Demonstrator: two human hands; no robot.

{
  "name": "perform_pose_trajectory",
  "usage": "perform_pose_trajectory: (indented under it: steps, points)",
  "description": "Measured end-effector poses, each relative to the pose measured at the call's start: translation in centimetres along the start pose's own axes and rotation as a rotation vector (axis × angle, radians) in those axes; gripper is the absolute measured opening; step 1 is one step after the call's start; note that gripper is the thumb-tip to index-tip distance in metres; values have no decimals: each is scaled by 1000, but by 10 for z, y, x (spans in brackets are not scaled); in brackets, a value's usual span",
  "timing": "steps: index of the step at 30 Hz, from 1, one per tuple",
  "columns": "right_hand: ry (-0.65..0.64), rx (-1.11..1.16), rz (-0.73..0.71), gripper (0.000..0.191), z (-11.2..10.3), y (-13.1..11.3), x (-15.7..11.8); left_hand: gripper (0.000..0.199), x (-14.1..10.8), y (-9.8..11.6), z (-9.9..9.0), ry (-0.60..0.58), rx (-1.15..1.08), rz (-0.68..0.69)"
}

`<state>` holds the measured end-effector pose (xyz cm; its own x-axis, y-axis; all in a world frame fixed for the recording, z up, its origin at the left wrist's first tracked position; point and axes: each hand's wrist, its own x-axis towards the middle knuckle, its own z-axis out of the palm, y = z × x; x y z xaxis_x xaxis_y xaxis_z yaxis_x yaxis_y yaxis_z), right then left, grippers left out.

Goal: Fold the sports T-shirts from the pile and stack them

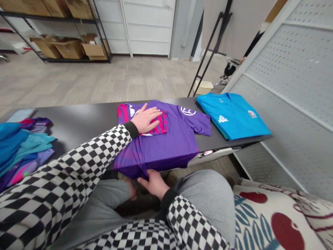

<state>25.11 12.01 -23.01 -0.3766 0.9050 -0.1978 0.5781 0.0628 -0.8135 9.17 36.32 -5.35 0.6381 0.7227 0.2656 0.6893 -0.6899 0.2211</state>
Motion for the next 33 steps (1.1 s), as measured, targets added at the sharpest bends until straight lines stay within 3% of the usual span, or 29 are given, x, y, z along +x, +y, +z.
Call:
perform_pose_trajectory:
  steps: [4,8,11,14,16,20,23,27,30,33]
  points:
    - [127,218,-136,36,-3,-22,-3,50,-32,26,-42,208,8,-66]
    - [257,241,-165,37,-8,-31,-10,42,-114,57,-72,190,-27,-194]
    - [316,306,-171,40,-10,-34,-13,46,-186,70,-67,91,-4,-255]
    - [340,346,-188,40,-11,-35,-11,57,-230,75,-47,-33,85,-301]
    - [345,334,-192,38,-10,-33,-8,63,-241,75,-37,-79,136,-317]
    - [338,204,-155,30,-10,-22,-1,66,-238,75,-30,-81,170,-326]
    - [234,56,-67,20,-13,-7,1,65,-236,74,-30,-68,168,-320]
    - [169,-41,45,22,-25,1,-9,64,-238,71,-30,-33,158,-308]
    - [207,-22,15,20,-50,-17,-25,63,-240,71,-31,4,150,-310]
    - [331,11,-64,26,-101,-44,-41,62,-240,70,-32,47,134,-305]
